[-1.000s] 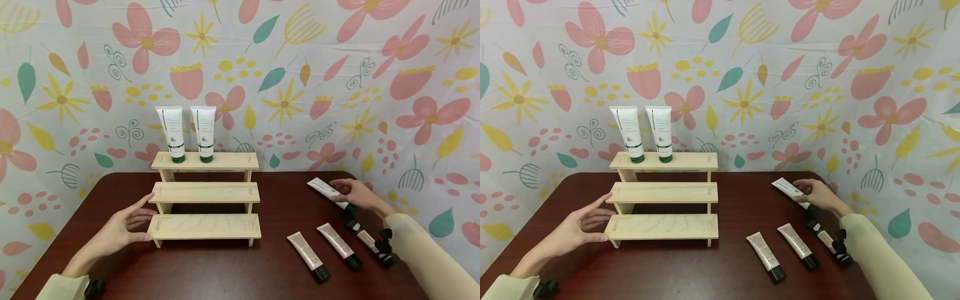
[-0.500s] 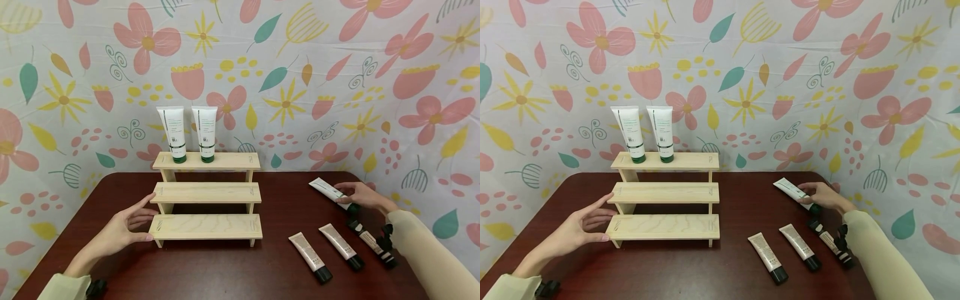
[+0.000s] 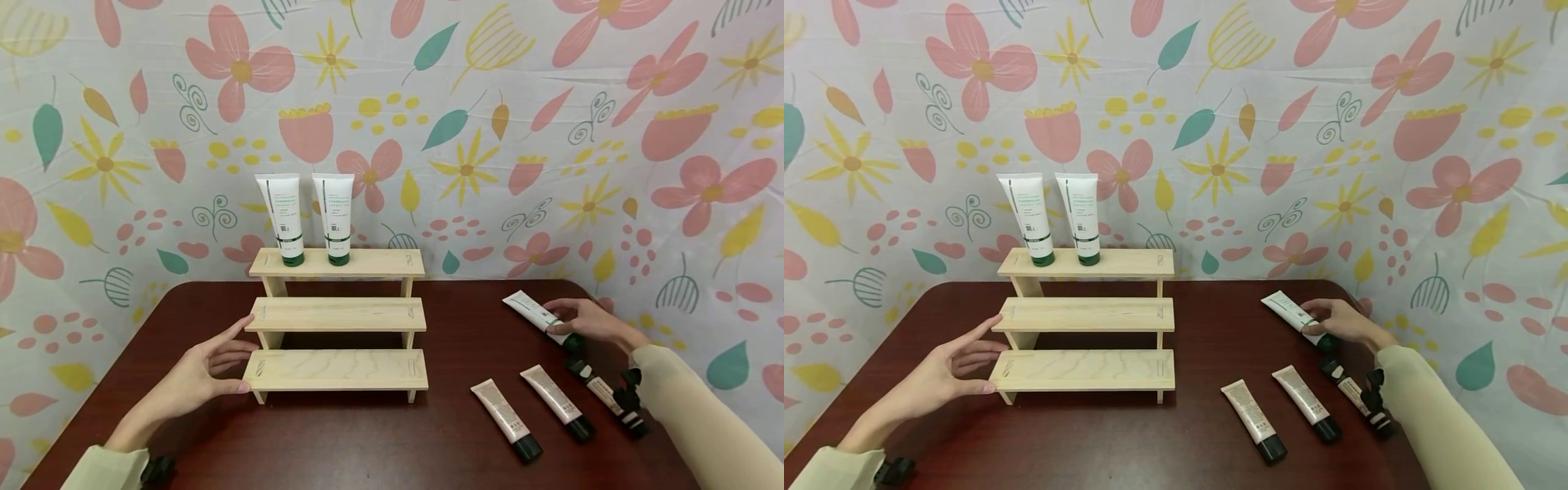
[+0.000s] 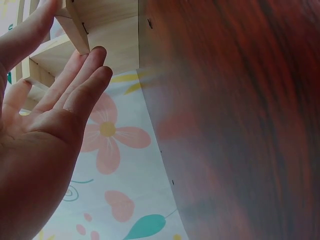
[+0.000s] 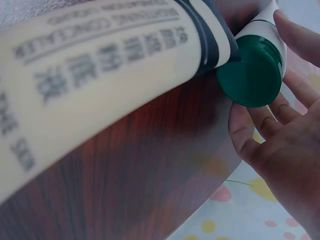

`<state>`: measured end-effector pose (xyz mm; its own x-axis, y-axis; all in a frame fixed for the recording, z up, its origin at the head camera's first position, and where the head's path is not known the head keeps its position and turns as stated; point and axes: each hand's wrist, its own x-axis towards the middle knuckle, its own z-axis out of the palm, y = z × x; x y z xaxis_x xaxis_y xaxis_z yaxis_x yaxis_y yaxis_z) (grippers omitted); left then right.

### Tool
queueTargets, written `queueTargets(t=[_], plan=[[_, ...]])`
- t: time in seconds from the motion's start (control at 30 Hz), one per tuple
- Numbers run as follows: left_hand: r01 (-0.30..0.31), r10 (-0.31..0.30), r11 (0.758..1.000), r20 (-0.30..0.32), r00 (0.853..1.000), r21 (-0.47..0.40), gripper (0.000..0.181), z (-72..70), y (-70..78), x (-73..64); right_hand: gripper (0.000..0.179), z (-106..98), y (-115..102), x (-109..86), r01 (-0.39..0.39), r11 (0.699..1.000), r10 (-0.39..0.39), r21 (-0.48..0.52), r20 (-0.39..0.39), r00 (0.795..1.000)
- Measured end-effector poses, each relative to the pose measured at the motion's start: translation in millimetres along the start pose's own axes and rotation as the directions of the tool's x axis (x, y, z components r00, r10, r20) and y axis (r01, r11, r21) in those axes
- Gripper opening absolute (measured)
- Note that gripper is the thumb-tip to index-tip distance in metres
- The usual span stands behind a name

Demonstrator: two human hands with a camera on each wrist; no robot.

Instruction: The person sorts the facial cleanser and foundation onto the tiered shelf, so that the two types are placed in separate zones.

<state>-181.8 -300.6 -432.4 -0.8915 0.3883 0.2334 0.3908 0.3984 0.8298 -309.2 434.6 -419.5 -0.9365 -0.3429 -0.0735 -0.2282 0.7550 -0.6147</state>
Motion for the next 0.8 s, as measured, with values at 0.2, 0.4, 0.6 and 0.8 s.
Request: queueTargets(t=[0.2,0.4,0.6,0.8], plan=[[0.001,-0.001,1.000,0.002,1.000,0.000,0.108,0.4,0.0,-0.9,0.063,0.1,-0.9,-2.2,-0.042,0.999,0.041,0.025,0.035,0.999],[-0.002,0.002,1.000,-0.002,1.000,0.007,0.108,-0.3,1.1,-0.5,0.064,-2.2,1.4,-0.3,-0.104,0.982,0.092,0.160,0.079,0.993],[-0.004,0.004,1.000,-0.001,1.000,0.014,0.108,-0.9,1.2,0.0,0.066,-2.6,5.8,0.9,-0.117,0.968,0.097,0.223,0.098,0.990],[-0.010,0.010,1.000,0.002,1.000,0.007,0.108,-1.1,0.5,0.7,0.066,-1.6,5.8,0.9,-0.128,0.970,0.106,0.206,0.117,0.987]])
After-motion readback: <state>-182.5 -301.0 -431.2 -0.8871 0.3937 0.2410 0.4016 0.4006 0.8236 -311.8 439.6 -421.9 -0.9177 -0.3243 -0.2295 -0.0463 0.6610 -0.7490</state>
